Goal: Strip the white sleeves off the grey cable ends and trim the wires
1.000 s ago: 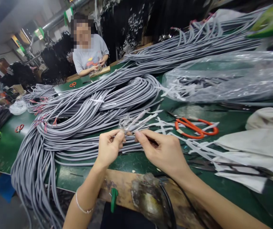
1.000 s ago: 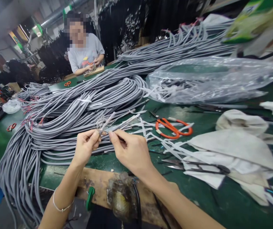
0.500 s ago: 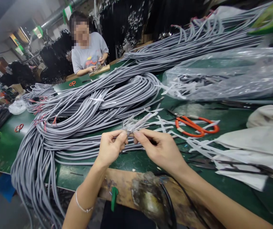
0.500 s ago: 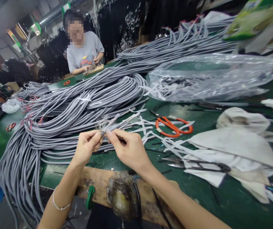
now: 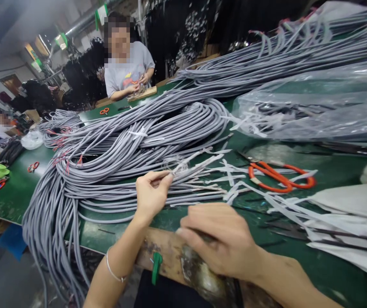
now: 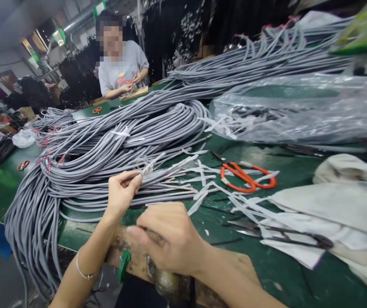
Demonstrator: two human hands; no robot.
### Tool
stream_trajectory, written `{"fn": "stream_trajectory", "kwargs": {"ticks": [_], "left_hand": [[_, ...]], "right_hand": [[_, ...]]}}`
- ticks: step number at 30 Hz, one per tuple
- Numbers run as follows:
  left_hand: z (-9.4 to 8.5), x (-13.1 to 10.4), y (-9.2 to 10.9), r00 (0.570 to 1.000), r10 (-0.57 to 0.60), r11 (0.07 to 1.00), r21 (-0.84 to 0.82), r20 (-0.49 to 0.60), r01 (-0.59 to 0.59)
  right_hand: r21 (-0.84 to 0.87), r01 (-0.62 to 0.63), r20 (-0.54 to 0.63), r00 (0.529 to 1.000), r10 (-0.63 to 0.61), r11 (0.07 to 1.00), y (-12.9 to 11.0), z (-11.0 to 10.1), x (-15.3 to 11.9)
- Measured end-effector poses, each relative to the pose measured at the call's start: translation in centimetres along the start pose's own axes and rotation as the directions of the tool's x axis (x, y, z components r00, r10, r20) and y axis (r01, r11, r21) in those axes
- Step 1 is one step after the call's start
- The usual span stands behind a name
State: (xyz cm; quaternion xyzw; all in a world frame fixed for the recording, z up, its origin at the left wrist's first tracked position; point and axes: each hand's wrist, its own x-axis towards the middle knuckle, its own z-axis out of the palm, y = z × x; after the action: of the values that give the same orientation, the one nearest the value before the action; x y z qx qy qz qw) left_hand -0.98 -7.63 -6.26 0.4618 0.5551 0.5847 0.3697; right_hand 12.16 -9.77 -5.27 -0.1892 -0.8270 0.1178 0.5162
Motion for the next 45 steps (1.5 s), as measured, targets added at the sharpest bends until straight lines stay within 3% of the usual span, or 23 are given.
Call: {"fn": "stream_trajectory", "kwargs": {"ticks": [2,4,6,8,12,16,19,23,33,37,39,41,45], "left_hand": [[0.0,0.0,0.2,1.000,-0.001,0.999,-0.043,0.026,0.002],[-0.1,-0.2,0.7,0.998,0.031,0.996,-0.084,0.052,-0.027],[-0.3,-0.4,1.1,0.995,0.075,0.992,-0.110,0.072,-0.066],[-0.6,-0.5,1.3,0.990,0.109,0.989,-0.115,0.092,-0.098],[-0.8,-0.7,1.3,0.980,0.180,0.982,-0.070,0.087,-0.175],[-0.7,-1.0,1.4,0.966,0.253,0.967,0.013,0.052,-0.254],[-0.6,-1.1,1.6,0.958,0.284,0.957,0.056,0.037,-0.285],[-0.6,-1.2,1.5,0.948,0.319,0.944,0.088,0.019,-0.319],[-0.4,-1.4,1.4,0.936,0.351,0.923,0.156,0.037,-0.352],[-0.3,-1.3,1.2,0.943,0.327,0.934,0.127,0.066,-0.333],[-0.2,-1.3,1.0,0.944,0.314,0.940,0.108,0.097,-0.324],[-0.1,-1.4,0.9,0.944,0.311,0.940,0.112,0.114,-0.323],[-0.1,-1.4,0.9,0.945,0.315,0.935,0.142,0.093,-0.326]], "right_hand": [[-0.080,-0.192,-0.120,0.976,0.182,0.978,0.5,-0.3,0.0],[-0.174,-0.415,-0.286,0.889,0.358,0.893,1.7,-0.9,0.1],[-0.289,-0.529,-0.393,0.825,0.406,0.798,3.1,-1.6,0.2],[-0.425,-0.495,-0.374,0.858,0.351,0.758,4.2,-2.0,0.2],[-0.473,-0.231,-0.221,0.965,0.139,0.850,4.5,-1.7,0.3],[-0.542,-0.098,-0.212,0.977,-0.023,0.835,3.4,-1.2,0.5],[-0.591,-0.078,-0.212,0.975,-0.062,0.803,3.0,-1.4,0.7],[-0.601,-0.092,-0.250,0.965,-0.077,0.794,3.1,-1.7,0.8],[-0.599,-0.043,-0.205,0.974,-0.101,0.799,3.2,-1.1,0.5],[-0.323,-0.172,-0.244,0.965,0.094,0.931,3.7,-0.5,0.1],[-0.150,-0.275,-0.206,0.948,0.242,0.950,4.0,-0.3,0.0],[-0.107,-0.327,-0.176,0.936,0.306,0.939,4.1,-0.4,-0.1],[-0.290,-0.208,-0.223,0.964,0.146,0.934,4.0,-0.8,0.1]]}}
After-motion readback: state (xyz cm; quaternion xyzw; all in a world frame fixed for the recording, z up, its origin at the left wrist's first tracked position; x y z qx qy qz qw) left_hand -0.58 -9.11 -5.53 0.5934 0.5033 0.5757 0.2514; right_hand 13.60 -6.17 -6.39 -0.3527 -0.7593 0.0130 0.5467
